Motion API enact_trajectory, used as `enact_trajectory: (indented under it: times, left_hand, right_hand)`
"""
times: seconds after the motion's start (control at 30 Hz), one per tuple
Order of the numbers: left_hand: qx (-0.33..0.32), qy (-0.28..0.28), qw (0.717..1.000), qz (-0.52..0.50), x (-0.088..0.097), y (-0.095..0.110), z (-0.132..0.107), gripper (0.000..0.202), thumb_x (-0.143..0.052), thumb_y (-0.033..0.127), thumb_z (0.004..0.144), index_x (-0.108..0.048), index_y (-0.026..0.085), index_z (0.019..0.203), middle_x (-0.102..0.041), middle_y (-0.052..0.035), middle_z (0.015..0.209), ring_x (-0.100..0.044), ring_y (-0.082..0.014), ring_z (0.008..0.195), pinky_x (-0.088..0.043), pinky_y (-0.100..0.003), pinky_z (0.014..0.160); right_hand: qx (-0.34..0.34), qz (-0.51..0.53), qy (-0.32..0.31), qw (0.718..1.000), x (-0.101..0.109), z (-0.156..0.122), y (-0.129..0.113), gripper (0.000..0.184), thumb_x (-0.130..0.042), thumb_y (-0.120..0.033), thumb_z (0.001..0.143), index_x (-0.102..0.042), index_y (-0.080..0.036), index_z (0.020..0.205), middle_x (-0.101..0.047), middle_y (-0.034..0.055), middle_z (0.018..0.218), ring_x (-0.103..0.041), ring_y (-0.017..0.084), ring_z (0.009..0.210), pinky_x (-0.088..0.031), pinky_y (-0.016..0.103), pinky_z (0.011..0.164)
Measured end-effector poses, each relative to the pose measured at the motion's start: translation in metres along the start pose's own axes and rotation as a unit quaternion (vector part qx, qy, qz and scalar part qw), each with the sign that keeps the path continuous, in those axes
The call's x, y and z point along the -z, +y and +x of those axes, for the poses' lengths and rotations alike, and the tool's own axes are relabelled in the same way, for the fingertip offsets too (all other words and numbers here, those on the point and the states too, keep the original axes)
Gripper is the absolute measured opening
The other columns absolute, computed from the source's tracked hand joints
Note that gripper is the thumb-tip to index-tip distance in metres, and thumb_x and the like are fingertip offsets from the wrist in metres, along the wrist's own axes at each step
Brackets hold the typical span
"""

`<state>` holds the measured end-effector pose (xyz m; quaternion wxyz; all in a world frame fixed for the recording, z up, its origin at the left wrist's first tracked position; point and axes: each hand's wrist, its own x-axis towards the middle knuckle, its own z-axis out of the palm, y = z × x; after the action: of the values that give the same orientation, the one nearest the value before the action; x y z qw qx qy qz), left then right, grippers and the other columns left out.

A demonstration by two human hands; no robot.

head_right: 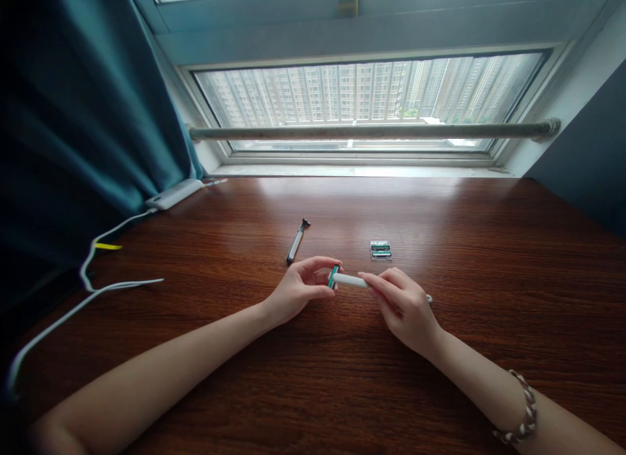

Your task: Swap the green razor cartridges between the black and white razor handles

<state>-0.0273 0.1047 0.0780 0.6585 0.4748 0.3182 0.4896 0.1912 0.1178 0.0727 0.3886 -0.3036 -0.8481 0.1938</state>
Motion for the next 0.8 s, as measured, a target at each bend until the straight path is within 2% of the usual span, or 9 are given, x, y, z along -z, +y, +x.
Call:
enact_trajectory:
  times: [0.1, 0.2, 0.33, 0.47, 0.53, 0.67, 0.8]
  left_hand:
    - [0.005, -0.023, 1.0, 0.007, -0.0011, 0.0008, -0.0007, 0.044, -0.072, 0.007, 0.058, -0.058, 0.016, 0.099, -0.058, -0.0058, 0.099, -0.056, -0.0124, 0.077, -0.046, -0.026, 0.07]
    - [-0.01, -0.003, 1.0, 0.017, -0.0009, 0.0011, -0.0004, 0.043, -0.072, 0.007, 0.058, -0.057, 0.015, 0.098, -0.058, -0.0047, 0.097, -0.056, -0.0122, 0.08, -0.046, -0.025, 0.073]
    - [-0.027, 0.036, 0.999, 0.027, 0.001, 0.0009, 0.0007, 0.042, -0.072, 0.008, 0.059, -0.057, 0.016, 0.097, -0.059, -0.0034, 0.096, -0.055, -0.0124, 0.084, -0.044, -0.025, 0.077]
    - [0.003, 0.006, 0.999, 0.033, 0.0006, 0.0005, 0.0004, 0.043, -0.072, 0.009, 0.058, -0.056, 0.015, 0.098, -0.058, -0.0045, 0.095, -0.055, -0.0109, 0.076, -0.044, -0.025, 0.072]
    - [0.007, -0.005, 1.0, 0.024, -0.0006, 0.0008, 0.0003, 0.044, -0.073, 0.009, 0.057, -0.057, 0.015, 0.097, -0.059, -0.0053, 0.095, -0.055, -0.0117, 0.077, -0.044, -0.025, 0.071]
    - [-0.021, 0.025, 0.999, -0.019, -0.0011, 0.0013, 0.0016, 0.039, -0.071, 0.009, 0.059, -0.058, 0.017, 0.095, -0.06, -0.0066, 0.1, -0.055, -0.0141, 0.084, -0.043, -0.025, 0.073]
    - [0.001, 0.022, 1.0, -0.022, 0.0011, -0.0003, 0.0022, 0.042, -0.07, 0.007, 0.059, -0.059, 0.018, 0.098, -0.062, -0.0059, 0.096, -0.055, -0.012, 0.08, -0.043, -0.023, 0.07]
  right_hand:
    - [0.02, -0.001, -0.031, 0.999, 0.0008, 0.0, 0.0, 0.039, -0.046, -0.009, 0.082, -0.051, -0.023, 0.118, -0.052, 0.0048, 0.082, -0.047, 0.014, 0.072, -0.04, 0.026, 0.061]
    - [0.021, -0.003, -0.046, 0.999, 0.0015, 0.0005, -0.0001, 0.039, -0.047, -0.01, 0.082, -0.051, -0.024, 0.118, -0.051, 0.0041, 0.079, -0.046, 0.013, 0.069, -0.039, 0.026, 0.059]
    - [-0.002, -0.011, -0.026, 1.0, 0.0015, 0.0007, -0.0008, 0.034, -0.048, -0.011, 0.082, -0.055, -0.022, 0.114, -0.051, 0.0038, 0.077, -0.046, 0.013, 0.067, -0.038, 0.025, 0.056]
    - [-0.002, -0.02, 0.007, 1.0, 0.0007, 0.0014, -0.0011, 0.033, -0.048, -0.012, 0.082, -0.056, -0.022, 0.113, -0.053, 0.0041, 0.079, -0.048, 0.013, 0.069, -0.039, 0.026, 0.059]
    - [-0.005, -0.023, 0.003, 1.0, 0.0003, 0.0019, -0.0005, 0.033, -0.047, -0.014, 0.083, -0.055, -0.023, 0.113, -0.053, 0.0042, 0.08, -0.049, 0.013, 0.069, -0.04, 0.025, 0.059]
    - [-0.022, -0.044, -0.012, 0.999, -0.0002, 0.0018, 0.0019, 0.031, -0.046, -0.017, 0.084, -0.056, -0.024, 0.113, -0.054, 0.0041, 0.079, -0.05, 0.014, 0.068, -0.041, 0.026, 0.059]
    - [-0.028, -0.039, 0.017, 0.999, -0.0005, 0.0014, 0.0028, 0.029, -0.045, -0.019, 0.085, -0.057, -0.021, 0.112, -0.055, 0.0051, 0.08, -0.052, 0.015, 0.072, -0.043, 0.026, 0.062]
